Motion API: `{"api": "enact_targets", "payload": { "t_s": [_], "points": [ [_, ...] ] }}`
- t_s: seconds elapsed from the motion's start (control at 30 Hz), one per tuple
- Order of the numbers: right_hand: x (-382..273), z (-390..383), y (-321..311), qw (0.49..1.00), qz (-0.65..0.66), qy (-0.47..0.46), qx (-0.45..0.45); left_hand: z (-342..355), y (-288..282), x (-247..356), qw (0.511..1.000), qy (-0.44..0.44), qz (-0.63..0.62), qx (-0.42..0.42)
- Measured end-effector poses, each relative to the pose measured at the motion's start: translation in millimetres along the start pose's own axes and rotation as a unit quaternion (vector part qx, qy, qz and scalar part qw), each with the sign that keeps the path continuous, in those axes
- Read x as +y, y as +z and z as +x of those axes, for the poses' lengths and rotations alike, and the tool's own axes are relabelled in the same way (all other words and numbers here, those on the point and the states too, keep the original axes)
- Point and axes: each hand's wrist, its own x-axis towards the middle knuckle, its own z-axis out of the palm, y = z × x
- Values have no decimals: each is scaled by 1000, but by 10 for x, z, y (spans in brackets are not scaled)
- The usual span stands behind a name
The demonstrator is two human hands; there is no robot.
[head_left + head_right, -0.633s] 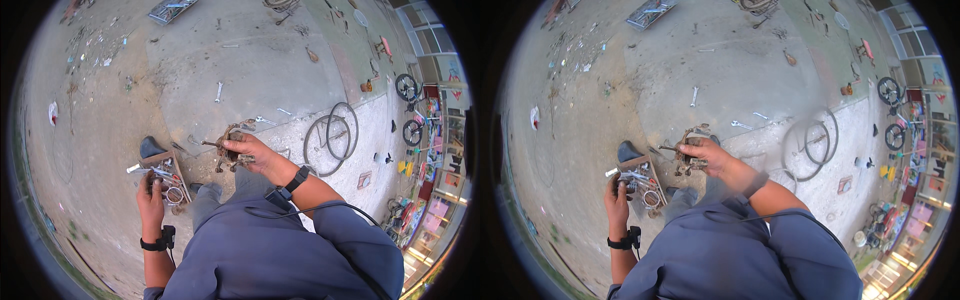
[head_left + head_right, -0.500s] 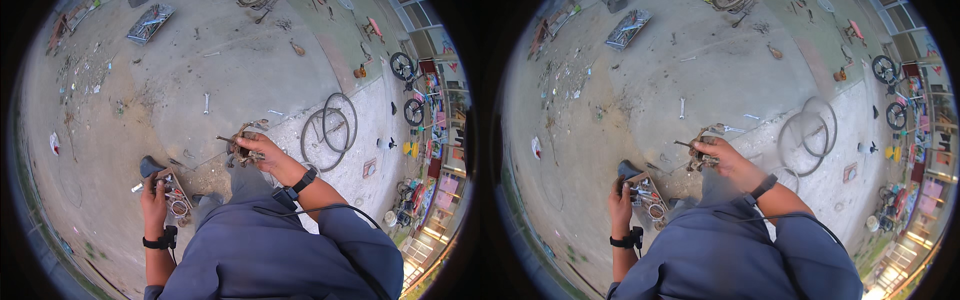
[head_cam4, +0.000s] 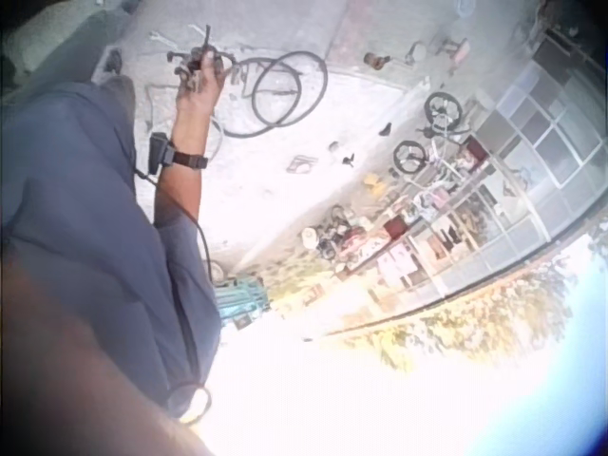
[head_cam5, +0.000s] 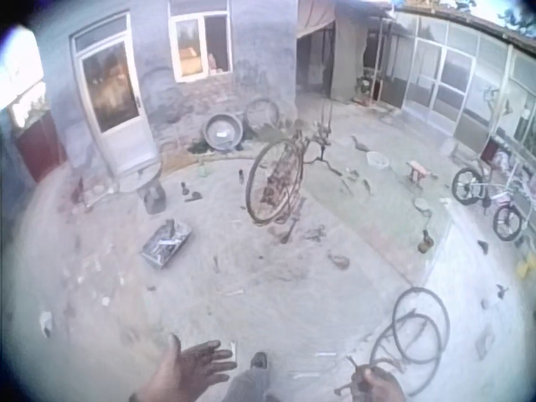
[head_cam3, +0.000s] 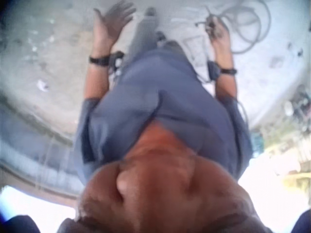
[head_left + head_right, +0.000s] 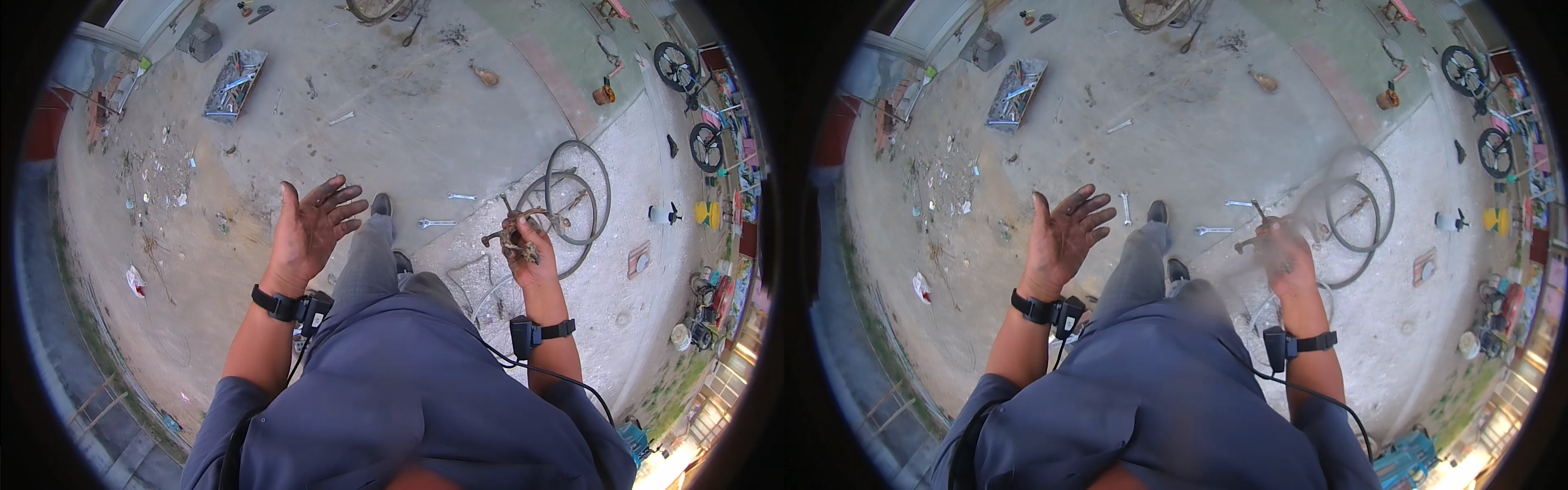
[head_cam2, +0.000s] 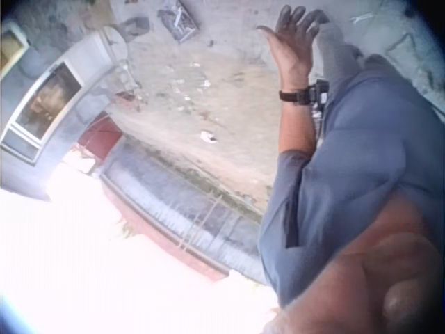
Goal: The person removes a rusty brake caliper from a bicycle frame, then uses a wrench to tighten a bolt on the caliper. They repeatedly adjust the bolt and inspect the caliper while handling it with both hands.
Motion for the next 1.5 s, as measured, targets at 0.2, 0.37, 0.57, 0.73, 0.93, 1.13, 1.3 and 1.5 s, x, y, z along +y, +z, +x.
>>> {"api": "enact_targets", "payload": {
  "t_s": [0.2, 0.37, 0.57, 0.73, 0.93, 1.13, 1.3, 1.5],
  "points": [
    [-451, 613, -2, 993, 19, -44, 108, 1177, 412, 421, 992, -65, -89, -59],
    [-852, 1052, 171, 992, 63, -33, 105, 2000, 176, 554, 992, -123, 3, 10],
    [-1262, 1667, 280, 987, 41, -7, 154, 2553, -170, 543, 970, -184, 77, 137],
    [-1635, 2172, 216, 992, 18, 21, 123, 2687, -206, 380, 961, -166, 99, 200],
    [-2311, 2868, 187, 996, -44, 72, 15, 2656, 77, 70, 946, -109, 59, 299],
    [-2792, 3329, -6, 990, -97, 100, 13, 2625, 416, -338, 936, -84, 24, 342],
    [-2937, 3525, -28, 988, -96, 122, -5, 2606, 536, -439, 924, -93, 20, 371],
    [-2949, 3583, 180, 984, -119, 129, 24, 2778, 556, -339, 926, -88, 21, 366]
  ]
}}
